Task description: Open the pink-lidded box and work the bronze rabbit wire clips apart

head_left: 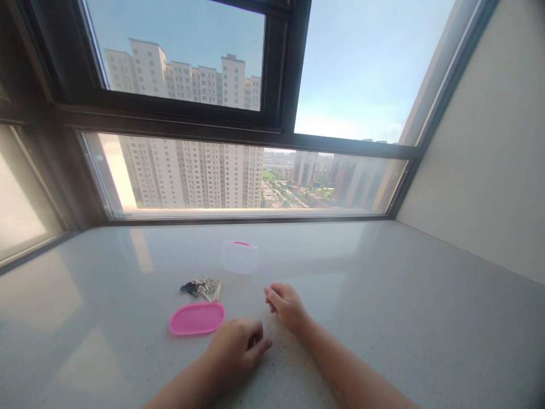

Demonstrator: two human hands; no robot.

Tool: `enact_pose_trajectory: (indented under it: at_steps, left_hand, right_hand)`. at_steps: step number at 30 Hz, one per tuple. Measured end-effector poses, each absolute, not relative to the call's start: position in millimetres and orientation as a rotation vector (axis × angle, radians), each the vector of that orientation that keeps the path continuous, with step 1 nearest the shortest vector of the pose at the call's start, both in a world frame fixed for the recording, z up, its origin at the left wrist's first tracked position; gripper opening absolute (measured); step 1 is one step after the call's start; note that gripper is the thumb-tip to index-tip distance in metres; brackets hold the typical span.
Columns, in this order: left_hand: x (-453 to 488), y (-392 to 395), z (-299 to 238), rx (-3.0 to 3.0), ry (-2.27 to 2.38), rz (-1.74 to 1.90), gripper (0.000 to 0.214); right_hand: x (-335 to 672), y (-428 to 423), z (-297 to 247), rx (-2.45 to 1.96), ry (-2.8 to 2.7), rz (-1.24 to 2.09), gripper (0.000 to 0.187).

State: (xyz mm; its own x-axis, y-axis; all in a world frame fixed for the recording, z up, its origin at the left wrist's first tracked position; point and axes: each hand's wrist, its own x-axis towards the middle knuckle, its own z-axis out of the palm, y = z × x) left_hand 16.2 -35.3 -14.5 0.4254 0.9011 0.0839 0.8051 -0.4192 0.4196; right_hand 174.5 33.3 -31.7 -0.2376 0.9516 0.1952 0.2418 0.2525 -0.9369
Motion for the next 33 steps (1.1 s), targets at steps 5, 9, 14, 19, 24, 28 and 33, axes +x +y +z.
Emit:
enact_pose_trajectory:
  at_steps: [5,9,14,19,24,28,33]
  left_hand:
    - [12.1,-34.7,-11.2,2.384,1.409,0.415,0.022]
    - [11.6,-36.1,-6.5,2.362,1.37,0.404,0.019]
    - [11.1,-35.8,-6.5,2.341,1.367,0.406,0.014]
    - [10.7,-36.0,-7.4,2.347,1.368,0.413,0.013]
    - [10.4,-37.1,-7.8,2.345,1.373,0.409,0.012]
    - [10.5,-36.1,-8.5,2.345,1.383,0.413,0.011]
    - [10.6,-35.3,-7.8,2.34,1.372,0.409,0.012]
  right_hand:
    - [173.7,29.5,-28.5,-1.131,-1.696,1.03,0.029]
    - [173.9,27.7,-26.6,-1.143,-1.716,1.025,0.028]
    - [174.5,25.2,-25.6,-1.162,-1.736,1.013,0.027]
    - [173.5,24.8,-25.3,-1.176,-1.753,0.993,0.025]
    - [173.4,23.8,-25.2,-1.18,-1.773,0.99,0.025]
    - [173.6,23.4,-25.3,-1.202,-1.785,0.97,0.024]
    - [173.0,22.8,-23.5,-1.213,-1.794,0.961,0.024]
